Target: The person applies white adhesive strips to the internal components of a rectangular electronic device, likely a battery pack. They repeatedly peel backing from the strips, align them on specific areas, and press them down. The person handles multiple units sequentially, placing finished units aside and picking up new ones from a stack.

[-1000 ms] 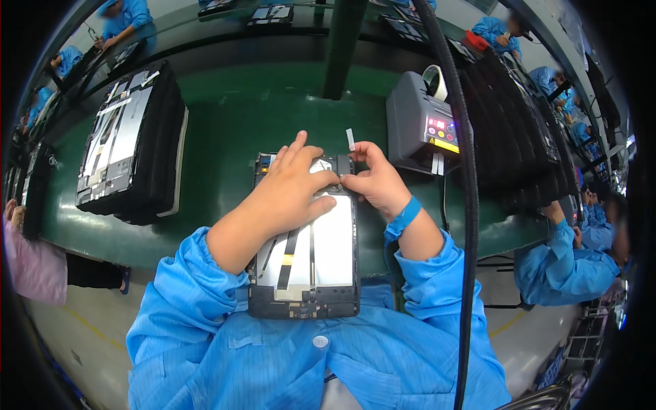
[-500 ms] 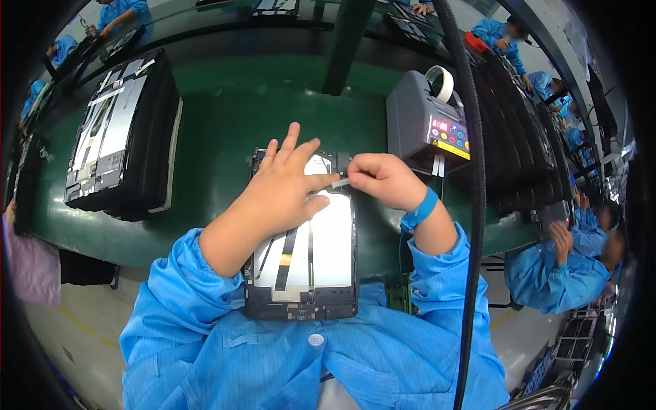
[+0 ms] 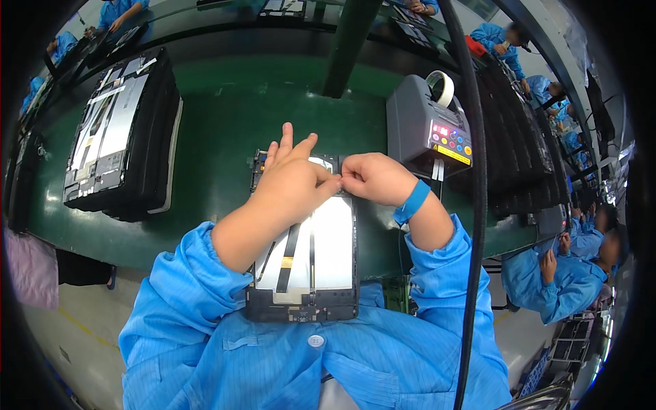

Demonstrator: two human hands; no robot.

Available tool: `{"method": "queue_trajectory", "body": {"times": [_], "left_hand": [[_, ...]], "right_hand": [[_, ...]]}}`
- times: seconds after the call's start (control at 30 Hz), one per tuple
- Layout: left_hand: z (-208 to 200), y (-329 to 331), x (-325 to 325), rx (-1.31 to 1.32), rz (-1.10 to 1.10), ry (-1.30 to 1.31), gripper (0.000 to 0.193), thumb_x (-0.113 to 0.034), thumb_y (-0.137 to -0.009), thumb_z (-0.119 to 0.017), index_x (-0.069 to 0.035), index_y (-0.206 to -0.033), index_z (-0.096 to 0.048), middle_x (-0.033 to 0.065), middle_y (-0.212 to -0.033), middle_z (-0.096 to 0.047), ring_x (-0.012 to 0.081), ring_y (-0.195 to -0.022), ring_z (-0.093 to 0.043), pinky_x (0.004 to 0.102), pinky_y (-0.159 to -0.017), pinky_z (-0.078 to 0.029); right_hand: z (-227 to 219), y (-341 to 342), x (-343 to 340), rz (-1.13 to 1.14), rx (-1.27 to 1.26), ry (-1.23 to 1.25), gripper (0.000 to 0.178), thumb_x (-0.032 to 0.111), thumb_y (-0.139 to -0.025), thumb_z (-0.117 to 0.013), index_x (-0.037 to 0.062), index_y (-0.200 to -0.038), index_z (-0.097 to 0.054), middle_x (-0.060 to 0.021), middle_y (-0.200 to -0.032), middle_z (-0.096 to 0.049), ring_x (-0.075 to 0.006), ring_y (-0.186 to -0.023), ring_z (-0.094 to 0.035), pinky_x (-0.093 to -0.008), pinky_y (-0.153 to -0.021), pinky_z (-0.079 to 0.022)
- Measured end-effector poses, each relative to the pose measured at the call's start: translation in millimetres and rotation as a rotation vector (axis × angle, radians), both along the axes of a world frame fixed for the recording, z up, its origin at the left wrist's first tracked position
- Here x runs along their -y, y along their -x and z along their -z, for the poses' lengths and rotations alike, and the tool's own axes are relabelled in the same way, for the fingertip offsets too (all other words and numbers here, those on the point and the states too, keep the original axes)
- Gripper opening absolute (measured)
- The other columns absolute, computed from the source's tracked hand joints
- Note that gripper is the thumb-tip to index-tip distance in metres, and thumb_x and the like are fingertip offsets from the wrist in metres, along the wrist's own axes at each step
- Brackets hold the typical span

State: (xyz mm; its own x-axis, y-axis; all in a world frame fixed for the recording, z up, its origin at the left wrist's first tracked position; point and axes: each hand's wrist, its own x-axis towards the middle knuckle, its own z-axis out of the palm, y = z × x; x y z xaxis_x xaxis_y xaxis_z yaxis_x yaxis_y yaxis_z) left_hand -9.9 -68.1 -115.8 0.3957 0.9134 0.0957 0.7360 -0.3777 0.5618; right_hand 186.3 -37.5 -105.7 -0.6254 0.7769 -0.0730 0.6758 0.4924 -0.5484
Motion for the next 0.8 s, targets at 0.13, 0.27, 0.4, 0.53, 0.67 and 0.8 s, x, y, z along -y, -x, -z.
{"method": "queue_trajectory", "body": {"times": [0.13, 0.27, 0.4, 0.53, 0.67, 0.8], "left_hand": [[0, -5, -1, -0.005, -0.023, -0.022, 0.017, -0.033, -0.077, -0.069, -0.023, -0.088, -0.076, 0.0211, -0.141, -0.041, 0.0446, -0.140, -0.012, 0.0587, -0.111, -0.009], [2, -5, -3, 0.006, -0.017, -0.038, 0.017, -0.032, -0.075, -0.071, -0.023, -0.087, -0.076, 0.0207, -0.139, -0.043, 0.0458, -0.139, -0.014, 0.0612, -0.110, -0.010], [3, -5, -3, 0.007, -0.020, -0.028, 0.016, -0.031, -0.074, -0.072, -0.023, -0.087, -0.076, 0.0204, -0.138, -0.044, 0.0455, -0.139, -0.014, 0.0614, -0.110, -0.010], [3, -5, -2, 0.025, -0.031, -0.018, 0.014, -0.030, -0.073, -0.073, -0.022, -0.085, -0.076, 0.0210, -0.137, -0.045, 0.0450, -0.140, -0.014, 0.0606, -0.110, -0.010], [-2, -6, -5, -0.014, -0.064, -0.058, 0.028, -0.025, -0.072, -0.076, -0.014, -0.097, -0.072, 0.0228, -0.139, -0.041, 0.0455, -0.139, -0.014, 0.0555, -0.112, -0.012], [1, 3, 3, 0.087, -0.115, -0.257, 0.055, -0.021, -0.074, -0.073, -0.003, -0.121, -0.052, 0.0280, -0.141, -0.032, 0.0467, -0.138, -0.016, 0.0526, -0.113, -0.016]], "right_hand": [[-2, -1, 0, 0.000, 0.014, 0.020, 0.019, 0.019, -0.085, -0.061, 0.0020, -0.078, -0.058, -0.0141, -0.069, -0.059, -0.0279, -0.062, -0.056, -0.0367, -0.057, -0.045], [0, -4, -5, -0.031, 0.003, 0.050, 0.017, 0.018, -0.086, -0.059, 0.0021, -0.080, -0.059, -0.0147, -0.072, -0.060, -0.0288, -0.065, -0.056, -0.0377, -0.060, -0.046], [-3, 2, -2, 0.039, 0.060, 0.061, 0.020, 0.021, -0.085, -0.061, 0.0020, -0.079, -0.060, -0.0147, -0.072, -0.060, -0.0292, -0.065, -0.057, -0.0377, -0.060, -0.046], [-8, 8, 4, 0.242, 0.156, 0.095, 0.031, 0.030, -0.080, -0.068, 0.0007, -0.073, -0.059, -0.0139, -0.066, -0.060, -0.0267, -0.062, -0.058, -0.0361, -0.058, -0.046], [-10, -3, -1, 0.457, 0.265, 0.195, 0.043, 0.040, -0.073, -0.074, 0.0013, -0.065, -0.057, -0.0111, -0.058, -0.057, -0.0208, -0.058, -0.057, -0.0327, -0.055, -0.045], [23, -6, 24, 0.651, -0.071, -0.035, 0.042, 0.038, -0.074, -0.075, 0.0009, -0.077, -0.056, -0.0088, -0.064, -0.055, -0.0191, -0.061, -0.055, -0.0312, -0.058, -0.045]]}}
